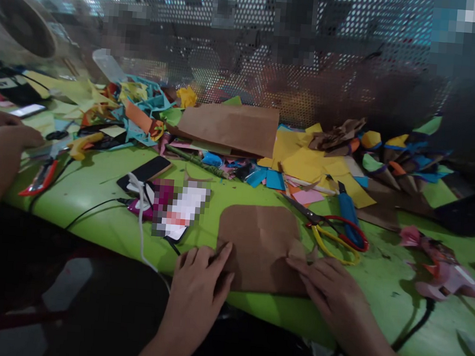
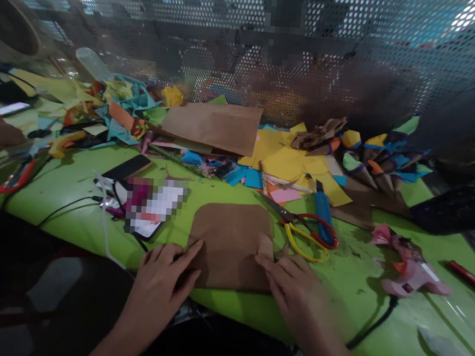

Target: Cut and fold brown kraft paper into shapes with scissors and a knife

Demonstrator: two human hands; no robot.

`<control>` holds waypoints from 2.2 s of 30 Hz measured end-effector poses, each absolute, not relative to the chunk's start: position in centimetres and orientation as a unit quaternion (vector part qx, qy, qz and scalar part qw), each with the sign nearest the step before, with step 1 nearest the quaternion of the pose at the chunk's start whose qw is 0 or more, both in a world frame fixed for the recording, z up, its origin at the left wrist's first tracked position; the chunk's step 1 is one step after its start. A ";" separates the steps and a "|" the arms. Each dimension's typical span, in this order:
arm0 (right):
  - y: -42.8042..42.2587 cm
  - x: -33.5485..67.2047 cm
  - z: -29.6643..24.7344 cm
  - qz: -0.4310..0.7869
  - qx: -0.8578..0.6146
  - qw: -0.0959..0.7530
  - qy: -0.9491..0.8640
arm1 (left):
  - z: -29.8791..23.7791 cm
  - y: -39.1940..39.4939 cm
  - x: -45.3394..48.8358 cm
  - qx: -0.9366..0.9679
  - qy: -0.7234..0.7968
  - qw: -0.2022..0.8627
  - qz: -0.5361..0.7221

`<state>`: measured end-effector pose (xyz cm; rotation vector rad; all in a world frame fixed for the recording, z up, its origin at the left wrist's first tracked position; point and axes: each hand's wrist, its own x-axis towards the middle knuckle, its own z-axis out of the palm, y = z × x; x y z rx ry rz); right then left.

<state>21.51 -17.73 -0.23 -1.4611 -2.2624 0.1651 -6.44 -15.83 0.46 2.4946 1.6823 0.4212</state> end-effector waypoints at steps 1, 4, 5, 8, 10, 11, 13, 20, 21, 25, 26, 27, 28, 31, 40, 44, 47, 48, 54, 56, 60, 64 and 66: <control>-17.7 21.5 -0.3 0.059 -0.527 0.219 -0.819 | 0.6 -15.8 -6.4 0.820 0.553 0.049 0.135; -17.6 21.6 -0.2 0.056 -0.522 0.219 -0.822 | 0.9 -15.6 -6.1 0.827 0.543 0.050 0.138; -17.6 21.5 -0.2 0.055 -0.522 0.218 -0.823 | 1.0 -15.5 -5.9 0.834 0.531 0.051 0.140; -17.6 21.5 0.0 0.059 -0.528 0.210 -0.821 | 0.7 -15.0 -5.2 0.874 0.461 0.057 0.142; -17.6 21.4 0.0 0.064 -0.531 0.206 -0.819 | 0.4 -15.0 -4.7 0.898 0.413 0.066 0.138; -17.6 21.4 -0.1 0.066 -0.533 0.205 -0.818 | 0.2 -15.1 -4.4 0.904 0.399 0.071 0.135; -17.7 21.4 -0.2 0.065 -0.534 0.203 -0.818 | 0.0 -15.4 -3.9 0.907 0.394 0.077 0.126; -17.5 21.2 -0.3 0.050 -0.542 0.190 -0.817 | -0.4 -16.5 -3.6 0.910 0.397 0.060 0.100; -17.4 21.2 -0.2 0.049 -0.546 0.187 -0.815 | -0.5 -16.5 -3.6 0.910 0.398 0.059 0.097; -17.4 20.9 -0.2 0.039 -0.561 0.184 -0.806 | -0.6 -16.6 -3.7 0.909 0.401 0.060 0.094; -17.4 20.9 -0.3 0.033 -0.564 0.185 -0.804 | -0.7 -16.6 -3.6 0.909 0.400 0.060 0.095; -17.4 20.9 -0.3 0.028 -0.566 0.185 -0.803 | -0.7 -16.6 -3.6 0.910 0.399 0.059 0.098; -17.4 20.8 -0.3 0.025 -0.568 0.183 -0.802 | -0.8 -16.6 -3.6 0.910 0.398 0.058 0.099; -17.6 20.7 -0.4 0.026 -0.572 0.174 -0.801 | -1.0 -16.7 -3.6 0.911 0.397 0.055 0.097; -17.7 20.9 0.5 -0.018 -0.604 0.145 -0.784 | -1.0 -16.5 -3.7 0.913 0.393 0.039 0.099; -19.1 19.7 1.6 -0.062 -0.584 0.126 -0.799 | -1.0 -16.6 -3.6 0.916 0.386 0.040 0.100; -20.8 18.3 1.3 -0.012 -0.496 0.088 -0.864 | -1.0 -16.7 -3.6 0.914 0.391 0.042 0.097; -21.3 18.0 0.9 0.005 -0.476 0.076 -0.876 | -1.0 -16.8 -3.6 0.914 0.393 0.043 0.096; -23.0 18.9 -1.2 0.049 -0.485 0.048 -0.872 | -0.9 -16.6 -3.7 0.915 0.386 0.053 0.099; -23.2 19.4 -1.3 0.045 -0.488 0.044 -0.871 | -0.9 -16.5 -3.9 0.916 0.386 0.057 0.096; -23.4 20.0 -0.8 0.026 -0.490 0.038 -0.870 | -0.7 -16.3 -4.6 0.917 0.385 0.051 0.089; -23.5 20.6 -0.4 0.014 -0.493 0.036 -0.869 | -0.6 -16.5 -5.7 0.910 0.404 0.036 0.082; -23.6 20.8 -0.3 0.004 -0.489 0.039 -0.871 | -0.5 -16.6 -6.3 0.907 0.412 0.027 0.080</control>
